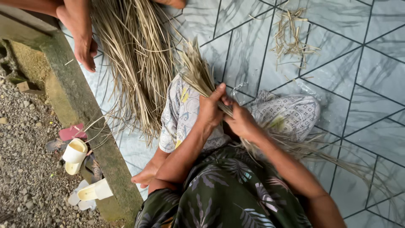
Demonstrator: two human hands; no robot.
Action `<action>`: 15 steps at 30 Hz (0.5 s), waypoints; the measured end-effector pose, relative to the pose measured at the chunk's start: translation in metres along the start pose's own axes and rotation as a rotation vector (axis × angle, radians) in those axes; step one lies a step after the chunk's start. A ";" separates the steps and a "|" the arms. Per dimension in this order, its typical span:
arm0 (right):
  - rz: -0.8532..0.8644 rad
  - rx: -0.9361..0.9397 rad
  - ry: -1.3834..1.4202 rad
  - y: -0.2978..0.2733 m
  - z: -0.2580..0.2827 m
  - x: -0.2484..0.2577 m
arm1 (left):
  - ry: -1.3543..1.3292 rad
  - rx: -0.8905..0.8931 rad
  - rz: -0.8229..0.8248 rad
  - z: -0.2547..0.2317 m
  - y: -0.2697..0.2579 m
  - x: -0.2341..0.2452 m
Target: The person sorts and aligns thin natural fibers by hand while sitting on the floor.
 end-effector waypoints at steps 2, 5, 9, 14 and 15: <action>0.208 -0.099 0.369 -0.023 0.009 0.021 | -0.073 0.056 0.241 -0.011 0.000 -0.016; 0.552 -0.231 0.863 -0.065 0.062 0.041 | -0.236 0.162 0.602 -0.004 -0.013 -0.056; 0.756 -0.314 1.122 -0.088 0.091 0.049 | -0.335 0.265 0.781 0.008 -0.019 -0.096; 0.491 -0.227 0.706 -0.085 0.061 0.091 | -0.198 0.294 0.466 -0.035 -0.012 -0.103; 0.430 -0.167 0.345 -0.080 0.040 0.108 | -0.169 0.234 0.323 -0.050 0.003 -0.089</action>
Point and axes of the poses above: each hand's wrist, its own y-axis towards the middle knuckle, its own x-axis out of the back of the hand, z = x × y, the point moved 10 cm from there along y, towards the middle knuckle, and after that the axes turned 7 degrees about y, right-handed, at the moved point
